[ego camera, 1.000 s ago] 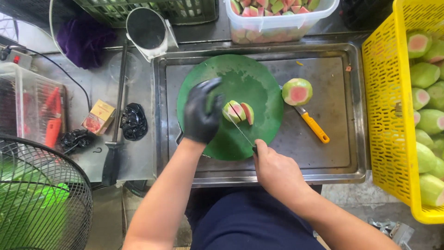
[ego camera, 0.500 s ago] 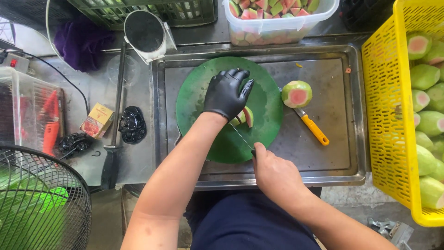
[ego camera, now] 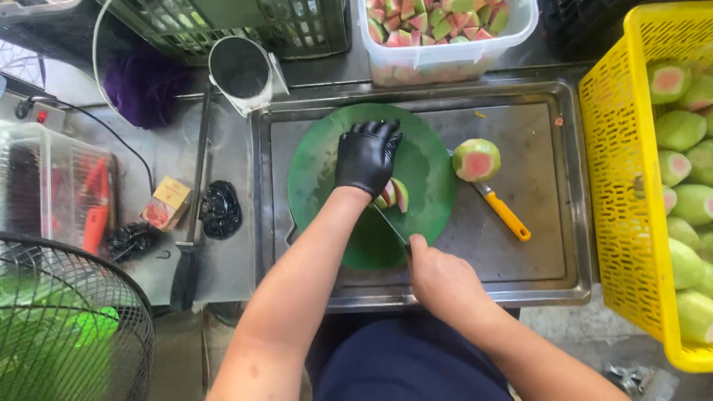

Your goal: The person cuts guavas on a green cutting board using a knife. They slice the fruit into wedges and cubes, then transfer the pieces into a clear plastic container. The process is repeated with multiple guavas.

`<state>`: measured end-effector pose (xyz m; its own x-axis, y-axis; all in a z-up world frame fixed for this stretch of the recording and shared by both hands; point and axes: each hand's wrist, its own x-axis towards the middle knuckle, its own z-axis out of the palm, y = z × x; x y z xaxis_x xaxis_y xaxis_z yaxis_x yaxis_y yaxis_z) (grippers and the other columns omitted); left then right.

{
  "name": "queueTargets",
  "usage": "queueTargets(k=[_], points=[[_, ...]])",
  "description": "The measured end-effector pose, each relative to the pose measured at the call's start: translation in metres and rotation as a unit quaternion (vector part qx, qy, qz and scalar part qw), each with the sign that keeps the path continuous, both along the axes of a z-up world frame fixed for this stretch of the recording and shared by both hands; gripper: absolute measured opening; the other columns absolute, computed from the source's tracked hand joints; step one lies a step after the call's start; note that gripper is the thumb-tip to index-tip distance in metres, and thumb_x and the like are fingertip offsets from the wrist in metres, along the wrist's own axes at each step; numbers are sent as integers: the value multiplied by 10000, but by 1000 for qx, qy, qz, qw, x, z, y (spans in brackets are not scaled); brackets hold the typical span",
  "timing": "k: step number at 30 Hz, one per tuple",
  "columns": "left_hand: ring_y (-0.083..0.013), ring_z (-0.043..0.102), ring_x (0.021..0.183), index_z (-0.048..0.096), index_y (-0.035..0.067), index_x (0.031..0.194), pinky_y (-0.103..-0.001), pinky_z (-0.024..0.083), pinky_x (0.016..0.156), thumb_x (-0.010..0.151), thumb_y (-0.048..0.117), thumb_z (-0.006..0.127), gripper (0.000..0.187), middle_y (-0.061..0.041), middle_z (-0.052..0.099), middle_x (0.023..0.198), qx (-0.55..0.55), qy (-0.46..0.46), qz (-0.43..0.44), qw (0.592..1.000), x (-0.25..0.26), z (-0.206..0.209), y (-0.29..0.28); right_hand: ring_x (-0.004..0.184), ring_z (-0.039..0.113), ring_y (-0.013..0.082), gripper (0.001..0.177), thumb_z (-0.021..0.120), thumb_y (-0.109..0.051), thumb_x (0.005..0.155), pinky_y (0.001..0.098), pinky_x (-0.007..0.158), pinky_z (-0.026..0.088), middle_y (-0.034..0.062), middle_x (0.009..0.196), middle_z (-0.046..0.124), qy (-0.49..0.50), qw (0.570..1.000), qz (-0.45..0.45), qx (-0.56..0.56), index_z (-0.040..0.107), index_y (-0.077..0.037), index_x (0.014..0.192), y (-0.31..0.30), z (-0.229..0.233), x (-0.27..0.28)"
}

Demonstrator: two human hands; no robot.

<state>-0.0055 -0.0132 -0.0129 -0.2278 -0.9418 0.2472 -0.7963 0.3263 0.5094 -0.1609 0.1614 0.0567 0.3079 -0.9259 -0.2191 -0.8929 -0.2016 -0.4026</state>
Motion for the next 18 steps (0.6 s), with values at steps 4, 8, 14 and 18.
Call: queueTargets(k=[4,8,14,18], points=[[-325,662,1111,729,155,1219,-444,499,956,990,269,621,277,-100,730,1172,59,97,-6,993,3,-12,1,671,705,421,333,591,-225,946,538,592,554,212,777,712,-37,997,-42,57,547,-21,1206,7,3,-2],[-296,682,1239,683,89,1312,-362,501,1078,1046,202,598,301,-123,717,1308,114,347,6,931,33,-15,5,832,707,445,415,602,-281,949,537,737,544,235,858,738,-109,978,-114,139,554,-88,1313,5,13,-7],[-336,577,1355,568,46,1434,-409,437,1164,923,59,662,520,-168,604,1436,28,215,-112,970,81,18,46,912,718,430,502,601,-294,941,494,774,552,240,930,743,-198,955,-162,149,517,-98,1395,7,30,-20],[-398,537,1281,558,76,1402,-491,421,1065,662,130,817,786,-194,562,1428,6,-21,-267,964,76,32,54,939,701,452,512,602,-290,935,516,792,534,251,972,739,-142,960,-207,123,520,-112,1407,8,31,-38]])
